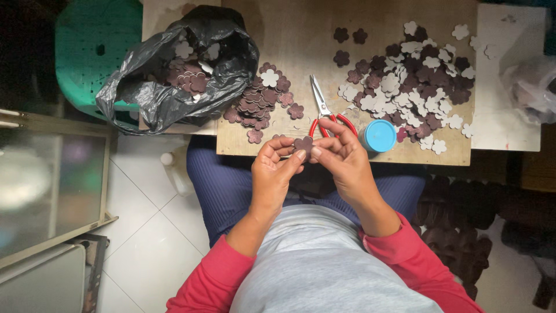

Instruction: The person sits on the floor and uses red-handled scissors to trim the edges of small brown flower-shaped felt pieces. They repeatedly pick up pieces, trim them, and place them into a black plastic bag.

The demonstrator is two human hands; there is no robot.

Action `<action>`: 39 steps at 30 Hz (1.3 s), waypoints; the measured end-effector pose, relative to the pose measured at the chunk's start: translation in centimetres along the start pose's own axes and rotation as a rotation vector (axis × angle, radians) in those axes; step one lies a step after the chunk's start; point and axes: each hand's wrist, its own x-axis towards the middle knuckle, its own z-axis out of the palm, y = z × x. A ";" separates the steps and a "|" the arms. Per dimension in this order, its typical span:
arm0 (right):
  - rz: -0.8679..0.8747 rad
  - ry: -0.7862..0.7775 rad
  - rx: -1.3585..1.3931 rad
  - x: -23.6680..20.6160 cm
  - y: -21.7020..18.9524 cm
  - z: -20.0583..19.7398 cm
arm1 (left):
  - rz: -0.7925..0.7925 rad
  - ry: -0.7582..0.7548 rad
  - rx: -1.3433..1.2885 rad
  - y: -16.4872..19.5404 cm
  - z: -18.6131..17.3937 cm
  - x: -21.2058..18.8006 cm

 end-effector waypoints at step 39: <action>-0.020 0.041 -0.343 1.6 1.9 0.2 | 0.260 0.085 0.040 1.5 -3.0 1.5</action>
